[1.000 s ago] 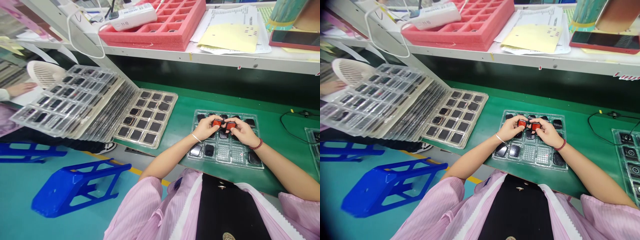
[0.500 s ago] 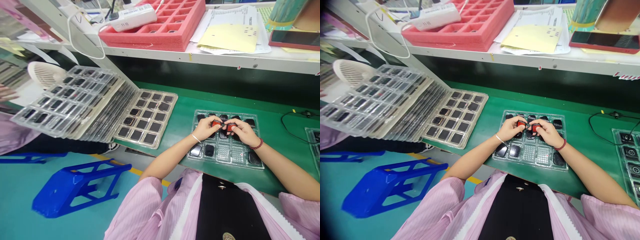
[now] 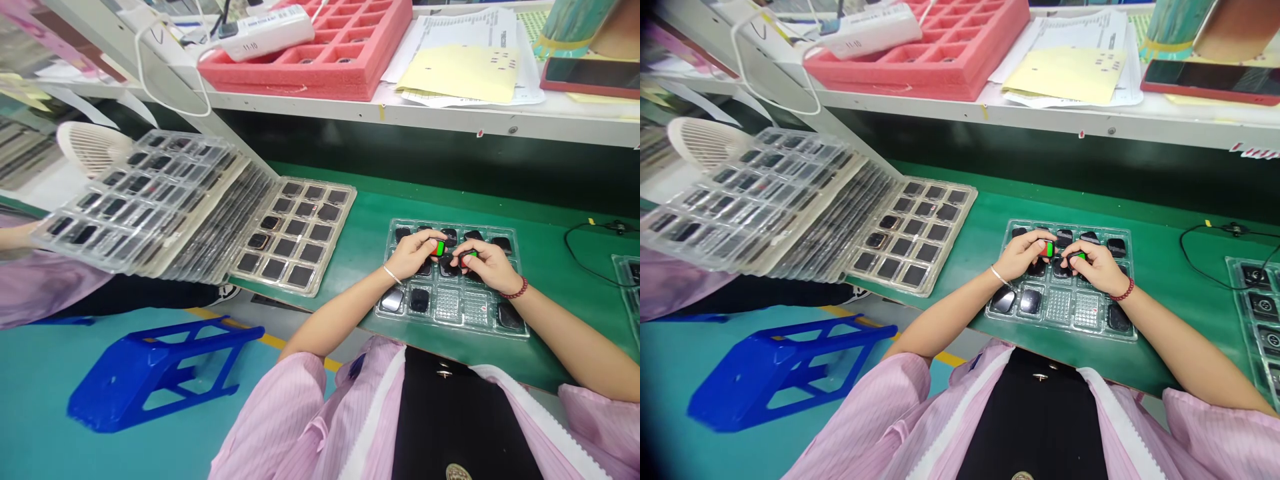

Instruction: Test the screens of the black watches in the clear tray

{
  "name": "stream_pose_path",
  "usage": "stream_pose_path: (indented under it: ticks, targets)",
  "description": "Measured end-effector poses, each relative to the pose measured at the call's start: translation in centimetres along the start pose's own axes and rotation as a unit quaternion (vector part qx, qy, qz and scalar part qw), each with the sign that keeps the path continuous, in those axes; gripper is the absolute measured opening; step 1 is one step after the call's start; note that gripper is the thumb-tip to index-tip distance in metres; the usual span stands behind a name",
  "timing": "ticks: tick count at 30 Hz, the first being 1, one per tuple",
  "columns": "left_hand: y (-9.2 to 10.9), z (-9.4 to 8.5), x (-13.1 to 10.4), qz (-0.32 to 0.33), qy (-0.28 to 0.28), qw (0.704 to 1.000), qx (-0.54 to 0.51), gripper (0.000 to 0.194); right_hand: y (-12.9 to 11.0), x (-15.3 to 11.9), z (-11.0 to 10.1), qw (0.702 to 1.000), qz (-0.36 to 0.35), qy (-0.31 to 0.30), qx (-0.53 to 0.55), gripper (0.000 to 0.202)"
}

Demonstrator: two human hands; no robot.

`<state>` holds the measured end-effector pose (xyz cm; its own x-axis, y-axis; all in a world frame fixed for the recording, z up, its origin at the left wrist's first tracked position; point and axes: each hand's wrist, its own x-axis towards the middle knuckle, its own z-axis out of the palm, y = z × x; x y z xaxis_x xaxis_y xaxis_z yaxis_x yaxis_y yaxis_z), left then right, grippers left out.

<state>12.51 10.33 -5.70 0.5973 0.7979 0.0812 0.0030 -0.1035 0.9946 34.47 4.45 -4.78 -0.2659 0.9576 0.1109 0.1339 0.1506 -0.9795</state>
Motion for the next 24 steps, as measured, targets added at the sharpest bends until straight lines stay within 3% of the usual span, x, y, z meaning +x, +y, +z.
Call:
stream_pose_path:
  ticks: [8,17,24]
  targets:
    - [-0.1,-0.1,0.0,0.003,0.000,1.000,0.027,0.044,0.3,0.0,-0.1,0.999,-0.025,0.008,-0.037,0.011]
    - [-1.2,0.3,0.3,0.040,-0.003,0.998,-0.051,0.042,0.7,0.0,-0.2,0.999,-0.020,0.007,-0.036,0.017]
    - [-1.0,0.2,0.2,0.035,0.006,0.999,-0.022,0.037,0.3,0.1,-0.1,1.000,-0.006,0.000,-0.016,0.018]
